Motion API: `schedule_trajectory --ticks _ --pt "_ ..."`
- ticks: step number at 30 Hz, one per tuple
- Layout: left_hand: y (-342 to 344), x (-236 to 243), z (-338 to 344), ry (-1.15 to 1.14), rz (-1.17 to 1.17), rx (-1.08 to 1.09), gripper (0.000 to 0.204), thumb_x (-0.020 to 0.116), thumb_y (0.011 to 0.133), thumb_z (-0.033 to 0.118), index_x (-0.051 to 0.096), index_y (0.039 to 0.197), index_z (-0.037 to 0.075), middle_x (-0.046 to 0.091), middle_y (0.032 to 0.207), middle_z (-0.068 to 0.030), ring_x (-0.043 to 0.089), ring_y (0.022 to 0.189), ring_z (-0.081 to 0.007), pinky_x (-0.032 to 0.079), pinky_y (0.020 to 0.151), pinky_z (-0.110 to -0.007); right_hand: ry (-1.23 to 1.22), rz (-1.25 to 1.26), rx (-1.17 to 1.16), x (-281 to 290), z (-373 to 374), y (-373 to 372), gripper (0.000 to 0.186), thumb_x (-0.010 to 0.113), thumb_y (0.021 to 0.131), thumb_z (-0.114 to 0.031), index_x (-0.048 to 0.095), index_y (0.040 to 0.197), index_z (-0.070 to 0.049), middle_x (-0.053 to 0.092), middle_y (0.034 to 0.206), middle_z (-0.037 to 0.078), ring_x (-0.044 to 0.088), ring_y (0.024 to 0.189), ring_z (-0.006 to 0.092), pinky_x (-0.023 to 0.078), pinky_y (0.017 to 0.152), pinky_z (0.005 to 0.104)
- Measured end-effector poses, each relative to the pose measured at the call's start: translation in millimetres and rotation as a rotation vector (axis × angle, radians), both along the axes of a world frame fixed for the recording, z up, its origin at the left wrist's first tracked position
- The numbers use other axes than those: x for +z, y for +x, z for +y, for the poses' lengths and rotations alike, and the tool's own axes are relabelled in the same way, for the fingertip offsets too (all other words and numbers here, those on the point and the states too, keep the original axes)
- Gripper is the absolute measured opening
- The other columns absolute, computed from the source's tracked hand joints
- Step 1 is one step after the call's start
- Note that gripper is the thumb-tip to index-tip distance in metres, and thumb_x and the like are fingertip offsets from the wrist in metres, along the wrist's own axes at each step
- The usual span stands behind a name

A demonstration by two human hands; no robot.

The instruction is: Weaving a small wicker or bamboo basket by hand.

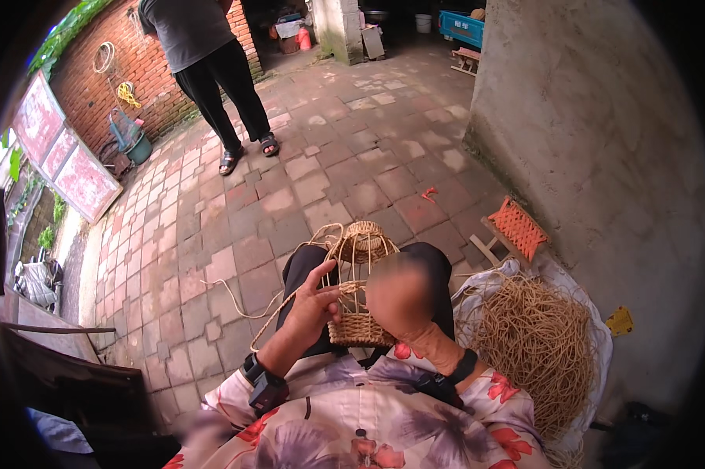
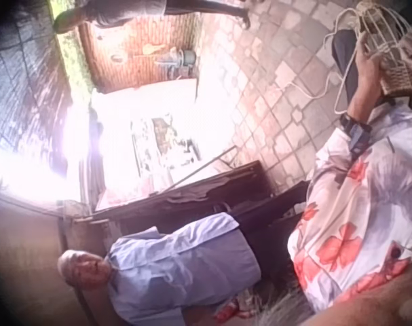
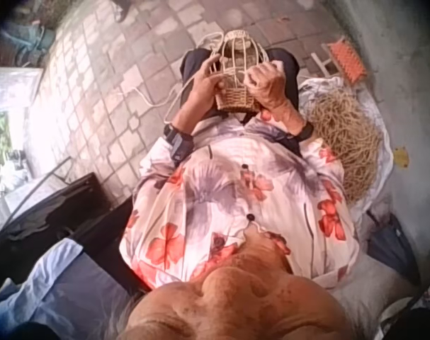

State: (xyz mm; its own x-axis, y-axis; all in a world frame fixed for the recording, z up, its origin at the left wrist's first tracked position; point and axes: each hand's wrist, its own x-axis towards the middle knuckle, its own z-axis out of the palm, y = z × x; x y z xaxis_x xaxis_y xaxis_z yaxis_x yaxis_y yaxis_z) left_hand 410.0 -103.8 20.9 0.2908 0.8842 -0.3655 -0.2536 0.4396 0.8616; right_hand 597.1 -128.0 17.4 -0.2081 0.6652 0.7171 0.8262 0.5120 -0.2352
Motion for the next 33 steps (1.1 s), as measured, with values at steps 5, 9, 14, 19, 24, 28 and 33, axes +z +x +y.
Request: schedule_trajectory --ticks 5,9,14,19,24,28,33 --pt "-5.2 -0.1 1.6 -0.084 -0.13 -0.001 0.058 0.053 0.089 -0.003 0.034 0.141 0.012 0.054 0.084 -0.0029 0.049 0.061 -0.0078 0.046 0.052 -0.025 -0.012 -0.002 0.05 17.9 2.9 -4.9 0.015 0.068 0.064 -0.006 0.061 0.077 -0.01 0.05 0.076 0.003 0.051 0.078 0.0217 0.037 0.075 0.0388" --pt "-5.1 2.0 1.0 -0.088 -0.129 -0.021 0.057 0.052 0.09 -0.004 0.034 0.141 0.013 0.053 0.085 -0.0023 0.049 0.062 -0.0068 0.044 0.053 -0.024 -0.128 -0.067 0.149 11.9 10.1 -11.0 0.022 0.067 0.063 -0.006 0.062 0.084 -0.009 0.05 0.078 0.005 0.05 0.081 0.023 0.037 0.076 0.0391" --pt "-9.8 4.1 5.2 -0.106 -0.105 -0.07 0.057 0.052 0.09 -0.002 0.034 0.142 0.014 0.052 0.082 -0.0009 0.049 0.063 -0.0071 0.044 0.053 -0.024 -0.163 -0.075 0.162 12.1 13.0 -15.2 0.02 0.065 0.063 -0.005 0.059 0.082 -0.008 0.049 0.08 0.006 0.05 0.082 0.0245 0.037 0.076 0.0393" --pt "-13.7 12.7 13.8 -0.133 -0.069 -0.16 0.058 0.052 0.09 -0.002 0.034 0.142 0.015 0.051 0.08 0.0004 0.049 0.063 -0.0075 0.044 0.054 -0.023 -0.181 -0.089 0.191 14.2 11.8 -14.4 0.017 0.062 0.063 -0.004 0.056 0.078 -0.008 0.047 0.08 0.007 0.049 0.082 0.0257 0.036 0.075 0.0394" --pt "-17.9 11.8 23.2 -0.28 -0.257 -0.186 0.058 0.05 0.09 -0.006 0.035 0.141 0.018 0.053 0.084 -0.0037 0.047 0.064 -0.0073 0.043 0.053 -0.02 -0.191 -0.097 0.209 15.5 6.3 -15.0 0.016 0.061 0.063 -0.003 0.056 0.078 -0.007 0.047 0.081 0.008 0.048 0.082 0.0268 0.038 0.075 0.0395" --pt "-16.3 9.6 27.0 -0.351 -0.316 -0.136 0.06 0.048 0.089 -0.008 0.035 0.141 0.02 0.053 0.087 -0.0066 0.046 0.063 -0.0071 0.04 0.052 -0.018 -0.21 -0.006 0.255 10.6 7.1 -14.4 0.012 0.061 0.068 -0.002 0.055 0.078 -0.004 0.048 0.081 0.01 0.049 0.082 0.0291 0.043 0.075 0.0402" --pt "-18.4 4.3 23.6 -0.314 -0.248 -0.146 0.058 0.048 0.089 -0.009 0.037 0.137 0.019 0.053 0.088 -0.0083 0.043 0.061 -0.0064 0.038 0.049 -0.018 -0.296 0.061 0.272 4.8 13.0 -14.3 0.008 0.062 0.076 -0.005 0.055 0.079 -0.003 0.053 0.078 0.012 0.052 0.079 0.0299 0.045 0.072 0.0396"
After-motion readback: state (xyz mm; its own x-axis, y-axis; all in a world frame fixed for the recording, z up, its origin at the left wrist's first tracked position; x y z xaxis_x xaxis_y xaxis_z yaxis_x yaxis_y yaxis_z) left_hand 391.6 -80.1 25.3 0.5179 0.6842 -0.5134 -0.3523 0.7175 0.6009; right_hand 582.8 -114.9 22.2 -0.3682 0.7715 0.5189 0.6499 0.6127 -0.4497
